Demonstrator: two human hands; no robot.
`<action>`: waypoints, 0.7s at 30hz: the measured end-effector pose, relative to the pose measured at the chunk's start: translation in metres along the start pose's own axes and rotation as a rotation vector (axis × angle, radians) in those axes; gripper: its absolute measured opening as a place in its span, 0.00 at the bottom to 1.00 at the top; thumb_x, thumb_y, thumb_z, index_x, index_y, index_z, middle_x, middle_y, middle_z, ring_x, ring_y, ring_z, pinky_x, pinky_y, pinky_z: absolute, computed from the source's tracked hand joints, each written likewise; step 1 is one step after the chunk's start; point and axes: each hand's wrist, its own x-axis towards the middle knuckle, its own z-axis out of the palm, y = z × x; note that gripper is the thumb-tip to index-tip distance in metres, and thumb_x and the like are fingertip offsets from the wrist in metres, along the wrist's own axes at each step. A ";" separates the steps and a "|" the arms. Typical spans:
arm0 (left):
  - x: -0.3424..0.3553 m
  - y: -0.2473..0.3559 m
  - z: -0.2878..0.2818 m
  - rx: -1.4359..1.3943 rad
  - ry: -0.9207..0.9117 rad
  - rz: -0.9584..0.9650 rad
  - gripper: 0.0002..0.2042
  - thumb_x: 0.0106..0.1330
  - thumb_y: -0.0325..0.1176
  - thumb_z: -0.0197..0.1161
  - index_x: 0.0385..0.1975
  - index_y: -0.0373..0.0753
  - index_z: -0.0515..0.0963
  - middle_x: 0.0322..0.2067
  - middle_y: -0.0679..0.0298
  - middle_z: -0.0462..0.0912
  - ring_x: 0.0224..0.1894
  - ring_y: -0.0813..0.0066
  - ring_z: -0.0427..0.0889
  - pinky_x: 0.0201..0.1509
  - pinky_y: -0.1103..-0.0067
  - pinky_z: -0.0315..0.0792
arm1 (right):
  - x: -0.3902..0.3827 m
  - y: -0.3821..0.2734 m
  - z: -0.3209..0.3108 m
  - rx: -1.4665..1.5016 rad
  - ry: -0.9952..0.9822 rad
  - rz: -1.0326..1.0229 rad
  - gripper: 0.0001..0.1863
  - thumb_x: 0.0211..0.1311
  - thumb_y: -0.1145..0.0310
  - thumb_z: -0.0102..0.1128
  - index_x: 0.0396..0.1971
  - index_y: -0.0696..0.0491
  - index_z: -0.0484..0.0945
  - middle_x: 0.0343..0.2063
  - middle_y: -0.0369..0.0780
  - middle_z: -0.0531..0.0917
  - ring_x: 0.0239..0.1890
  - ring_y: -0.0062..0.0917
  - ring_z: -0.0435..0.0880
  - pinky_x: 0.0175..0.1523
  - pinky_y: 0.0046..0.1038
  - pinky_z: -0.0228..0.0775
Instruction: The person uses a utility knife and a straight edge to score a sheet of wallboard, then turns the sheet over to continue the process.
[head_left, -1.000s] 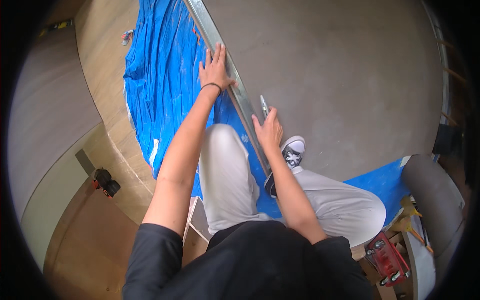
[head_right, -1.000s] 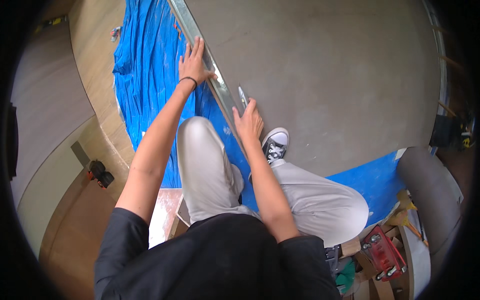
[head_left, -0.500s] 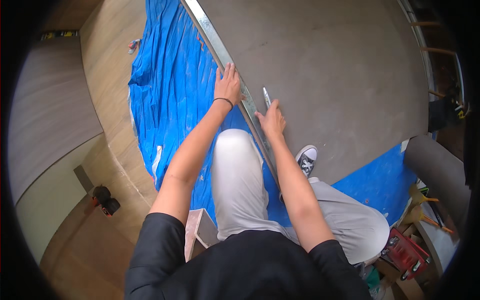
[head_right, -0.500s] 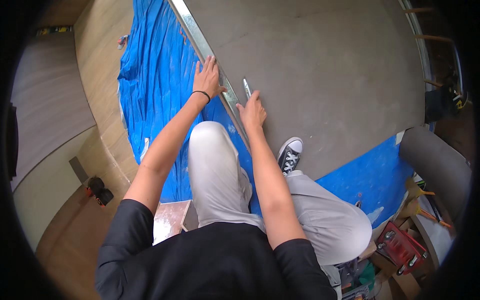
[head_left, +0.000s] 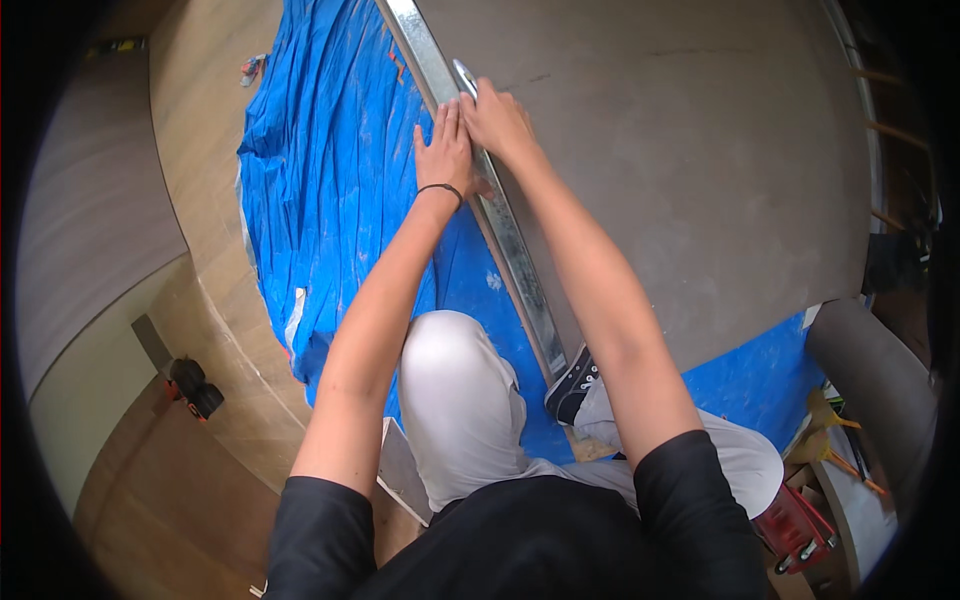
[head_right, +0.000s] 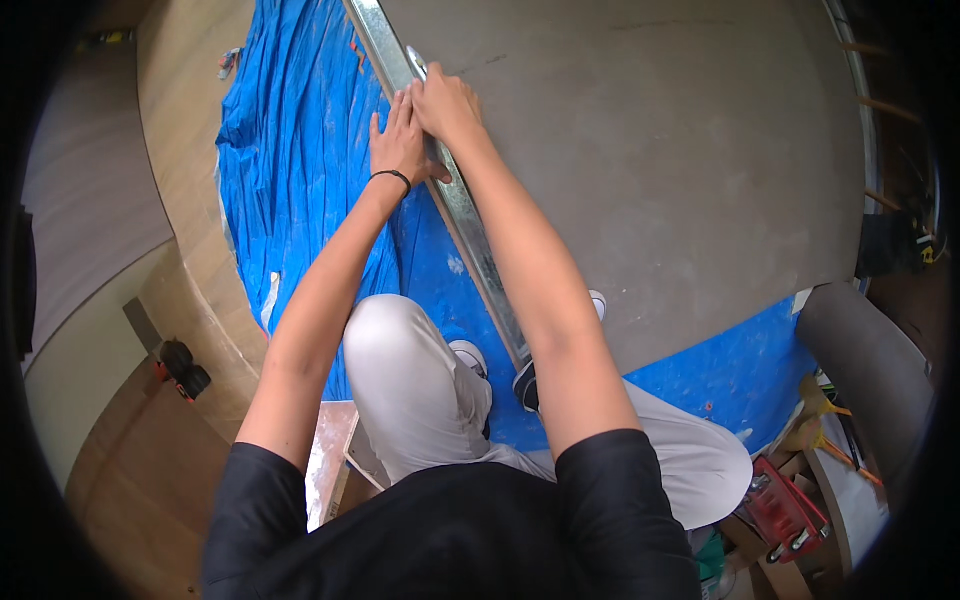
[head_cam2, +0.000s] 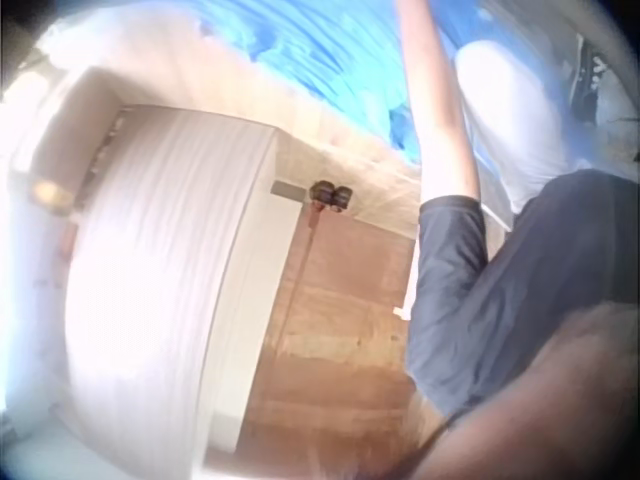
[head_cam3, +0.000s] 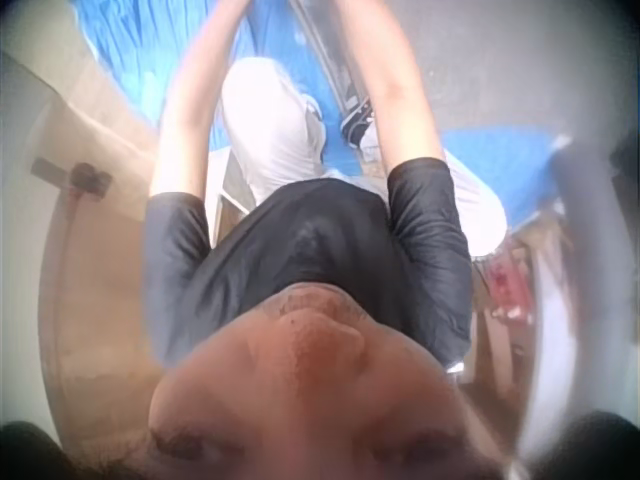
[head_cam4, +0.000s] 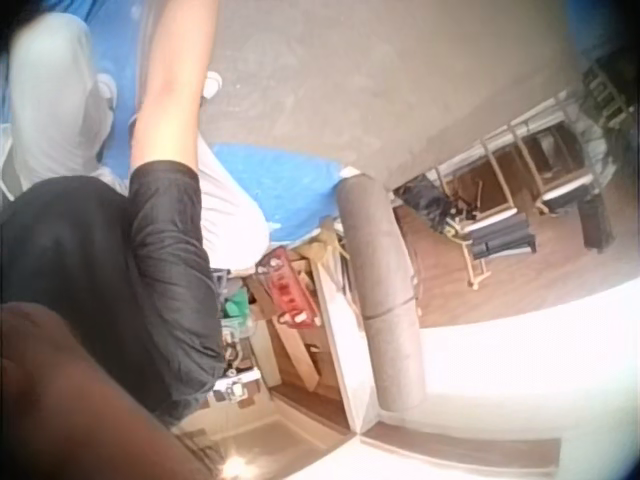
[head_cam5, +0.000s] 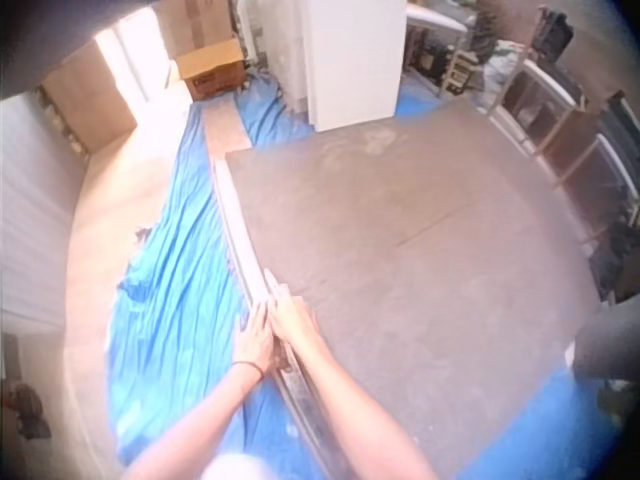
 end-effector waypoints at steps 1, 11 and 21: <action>0.000 0.001 0.001 -0.009 -0.001 0.004 0.68 0.21 0.50 0.83 0.70 0.38 0.50 0.72 0.60 0.51 0.74 0.64 0.48 0.72 0.54 0.50 | 0.007 0.000 0.002 -0.019 0.000 -0.019 0.21 0.67 0.54 0.47 0.43 0.58 0.71 0.35 0.59 0.82 0.42 0.57 0.79 0.48 0.53 0.70; 0.003 -0.010 0.001 -0.049 -0.027 0.021 0.64 0.26 0.50 0.82 0.70 0.41 0.52 0.72 0.61 0.51 0.74 0.66 0.48 0.71 0.53 0.50 | 0.017 -0.022 0.004 -0.129 -0.055 0.050 0.20 0.67 0.57 0.45 0.45 0.58 0.72 0.40 0.57 0.82 0.45 0.53 0.81 0.52 0.50 0.70; 0.003 -0.012 0.001 -0.071 -0.045 0.037 0.61 0.29 0.50 0.81 0.70 0.44 0.54 0.72 0.61 0.51 0.75 0.65 0.45 0.72 0.52 0.48 | 0.022 -0.040 0.002 -0.165 -0.102 0.089 0.21 0.63 0.59 0.50 0.49 0.60 0.71 0.43 0.58 0.81 0.49 0.52 0.80 0.55 0.48 0.70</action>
